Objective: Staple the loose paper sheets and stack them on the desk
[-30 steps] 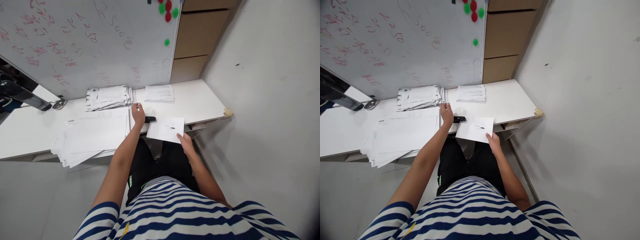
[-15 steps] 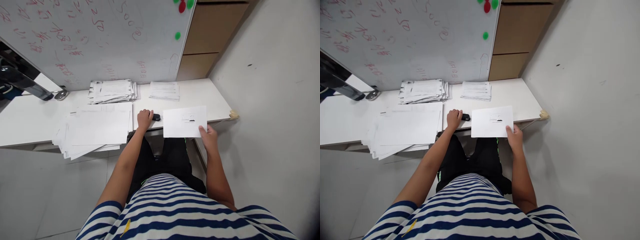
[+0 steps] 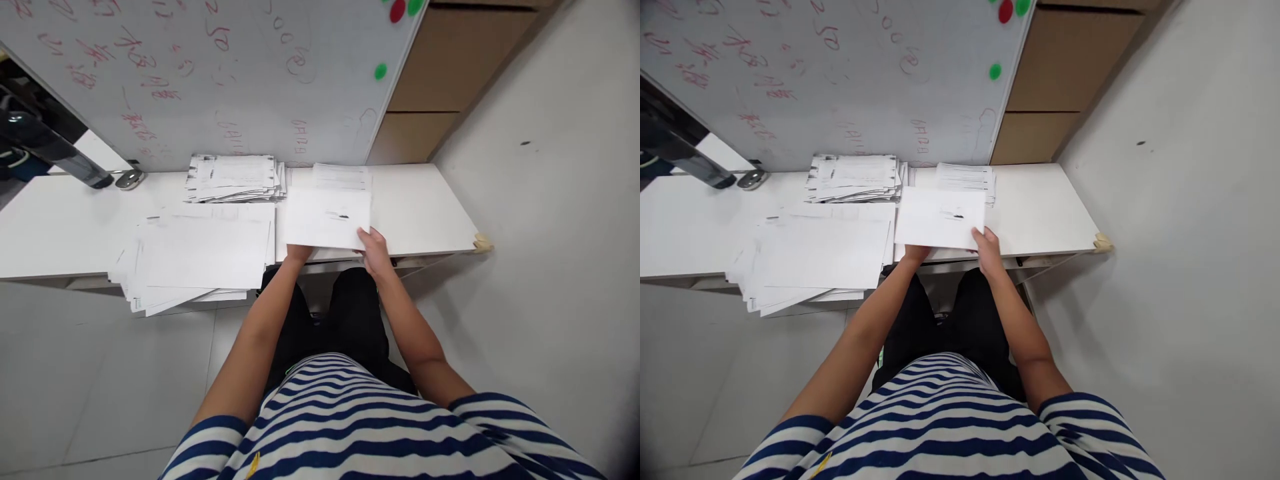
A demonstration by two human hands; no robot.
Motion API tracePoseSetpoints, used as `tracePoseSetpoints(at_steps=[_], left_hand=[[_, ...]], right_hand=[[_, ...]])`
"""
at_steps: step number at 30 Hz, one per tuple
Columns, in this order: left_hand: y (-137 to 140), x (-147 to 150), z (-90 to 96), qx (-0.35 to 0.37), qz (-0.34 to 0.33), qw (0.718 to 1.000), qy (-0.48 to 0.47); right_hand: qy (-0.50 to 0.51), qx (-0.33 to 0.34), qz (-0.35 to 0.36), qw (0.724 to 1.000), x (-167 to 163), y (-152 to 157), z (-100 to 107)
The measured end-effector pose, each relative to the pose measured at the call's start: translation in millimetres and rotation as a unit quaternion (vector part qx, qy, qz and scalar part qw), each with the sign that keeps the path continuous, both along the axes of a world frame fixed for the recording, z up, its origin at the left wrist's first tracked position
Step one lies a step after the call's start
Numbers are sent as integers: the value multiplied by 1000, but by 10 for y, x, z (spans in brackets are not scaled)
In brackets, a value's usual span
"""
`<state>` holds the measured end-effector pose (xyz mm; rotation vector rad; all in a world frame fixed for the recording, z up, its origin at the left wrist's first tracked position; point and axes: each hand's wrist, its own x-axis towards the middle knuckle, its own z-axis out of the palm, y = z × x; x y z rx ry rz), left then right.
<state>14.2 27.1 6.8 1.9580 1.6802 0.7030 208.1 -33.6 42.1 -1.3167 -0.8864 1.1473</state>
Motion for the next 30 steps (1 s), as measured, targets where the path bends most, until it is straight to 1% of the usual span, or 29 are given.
tracePoseSetpoints(at_steps=[2, 3, 4, 6, 8, 10, 11, 12, 13, 14, 15, 16, 17, 18, 19, 21, 23, 24, 25, 27, 30], left_hand=[[50, 21, -10, 31, 25, 999, 30], [77, 28, -17, 53, 42, 996, 53], [105, 32, -26, 60, 60, 994, 67], [155, 25, -50, 64, 75, 991, 85], [197, 6, -80, 63, 74, 991, 88], [234, -17, -110, 72, 70, 991, 83], [254, -29, -122, 76, 69, 992, 79], [275, -40, -131, 80, 66, 992, 76], [298, -49, -135, 84, 60, 992, 74], [323, -57, -135, 86, 58, 992, 73], [351, -62, -131, 89, 60, 992, 74], [380, -64, -123, 93, 63, 991, 76], [411, -62, -113, 98, 74, 989, 78], [441, -57, -100, 103, 82, 988, 80], [469, -50, -88, 108, 90, 987, 82], [517, -36, -66, 114, 96, 985, 85], [549, -26, -56, 118, 101, 984, 91], [559, -22, -56, 122, 103, 983, 94], [566, -19, -58, 127, 106, 981, 97], [573, -14, -65, 138, 113, 979, 102], [571, -5, -64, 141, 124, 975, 117]], right_hand=[[-3, -8, 87, 996, -476, 448, 135], [-8, -18, 126, 992, -739, 692, 196], [-15, -30, 156, 987, -1008, 937, 250], [-28, -52, 196, 979, -1531, 1391, 336], [-30, -72, 220, 972, -1963, 1751, 375], [-43, -93, 234, 967, -2226, 1988, 350], [-64, -92, 238, 965, -2273, 2063, 314], [-100, -74, 239, 963, -2258, 2111, 263], [-150, -34, 235, 960, -2179, 2137, 204], [-211, 22, 227, 951, -2040, 2146, 139], [-278, 85, 214, 933, -1847, 2140, 75], [-344, 139, 200, 907, -1609, 2123, 13], [-405, 176, 184, 878, -1340, 2097, -43], [-456, 191, 170, 852, -1056, 2067, -95], [-499, 183, 154, 833, -771, 2036, -144], [-560, 128, 121, 810, -260, 1981, -247], [-593, 69, 94, 797, 102, 1951, -366], [-602, 45, 84, 793, 214, 1944, -430], [-607, 29, 75, 790, 281, 1939, -490], [-617, 17, 60, 785, 312, 1927, -584], [-636, 32, 48, 769, 241, 1890, -613]])
